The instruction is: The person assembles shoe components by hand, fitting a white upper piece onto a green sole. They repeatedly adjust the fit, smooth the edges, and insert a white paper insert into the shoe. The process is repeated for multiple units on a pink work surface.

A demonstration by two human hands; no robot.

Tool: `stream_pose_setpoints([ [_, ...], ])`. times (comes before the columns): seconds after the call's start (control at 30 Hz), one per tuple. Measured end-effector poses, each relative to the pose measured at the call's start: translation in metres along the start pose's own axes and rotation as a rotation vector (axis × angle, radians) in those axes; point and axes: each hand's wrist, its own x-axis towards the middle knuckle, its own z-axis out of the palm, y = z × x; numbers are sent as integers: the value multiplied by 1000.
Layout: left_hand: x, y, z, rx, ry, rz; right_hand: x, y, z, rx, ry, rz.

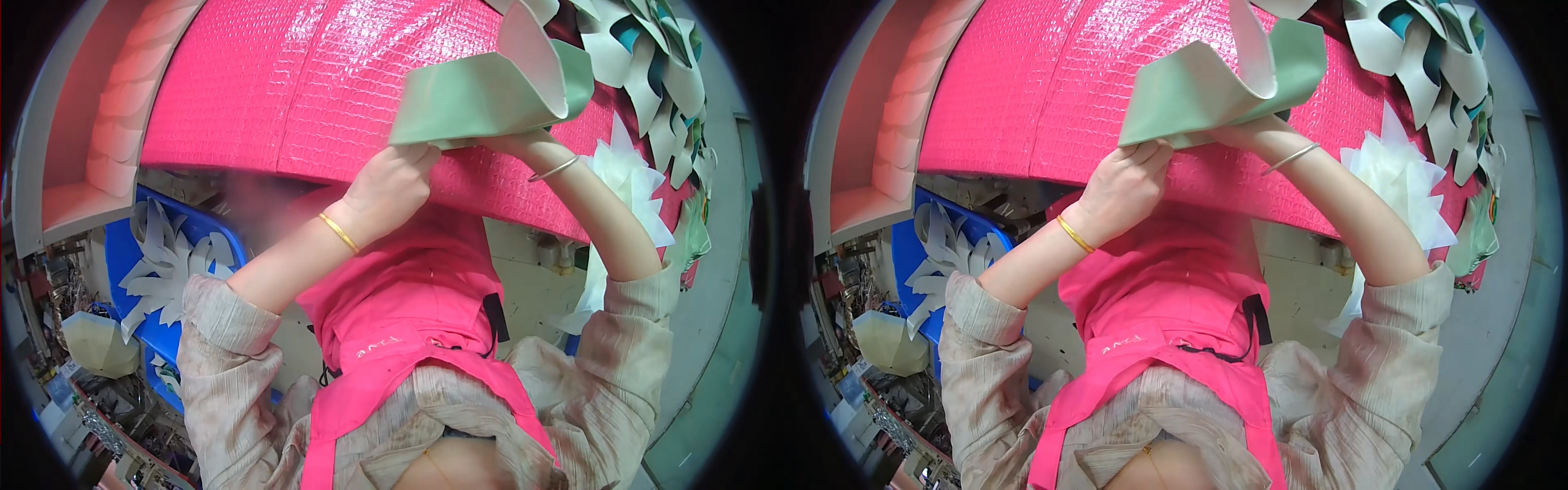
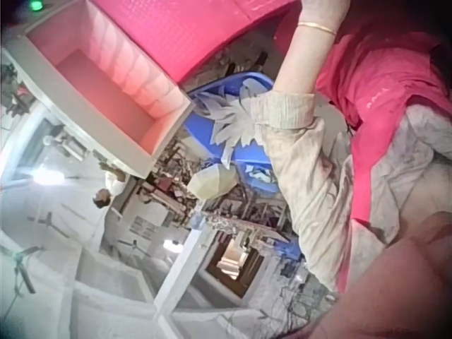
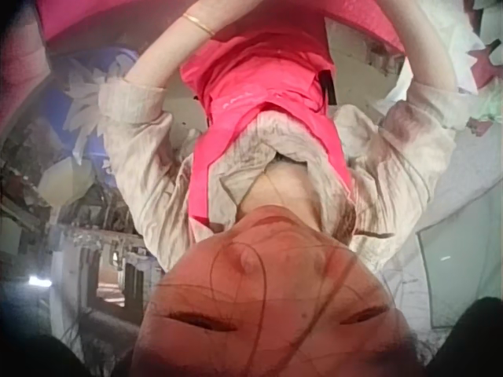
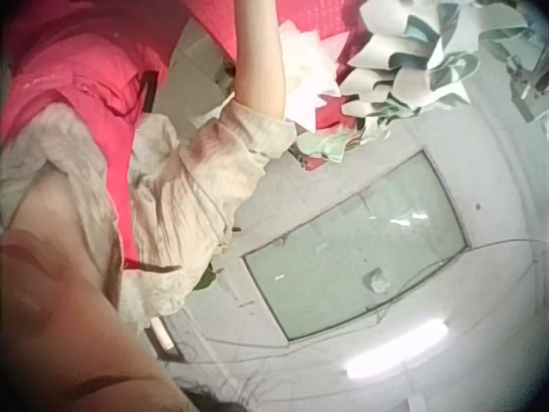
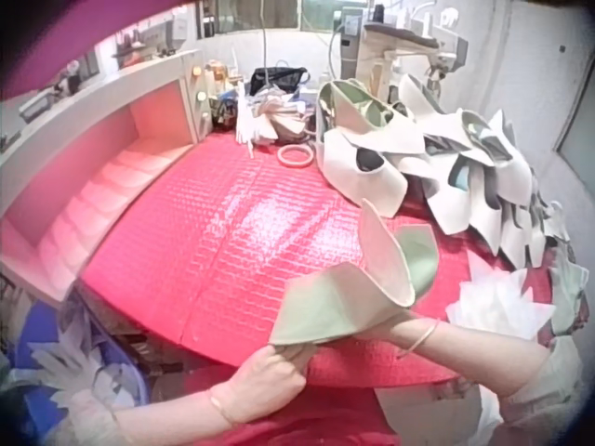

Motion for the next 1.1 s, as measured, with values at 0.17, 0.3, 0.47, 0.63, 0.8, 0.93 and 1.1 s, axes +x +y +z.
stream_pose_setpoints([
  [0.17, -8, 1, 3, -152, 88, -164, 3, 4, 4, -421, -118, -18],
  [0.3, -3, 3, 12, -161, 143, -183, 7, 3, -4, -693, -276, -42],
  [0.47, -1, 9, 18, -110, 164, -189, 11, 6, -11, -553, -133, -310],
  [0.63, 11, 21, 18, -52, 65, -207, 6, 1, -28, -613, -302, -167],
  [0.8, 12, 20, 24, -171, 130, -209, 16, 8, -37, -574, -582, 108],
  [0.93, 19, 32, 25, -51, 115, -218, 5, 13, -59, -285, -497, 165],
  [1.1, 36, 45, 22, 56, -17, -258, 28, 8, -63, -272, -650, 371],
])
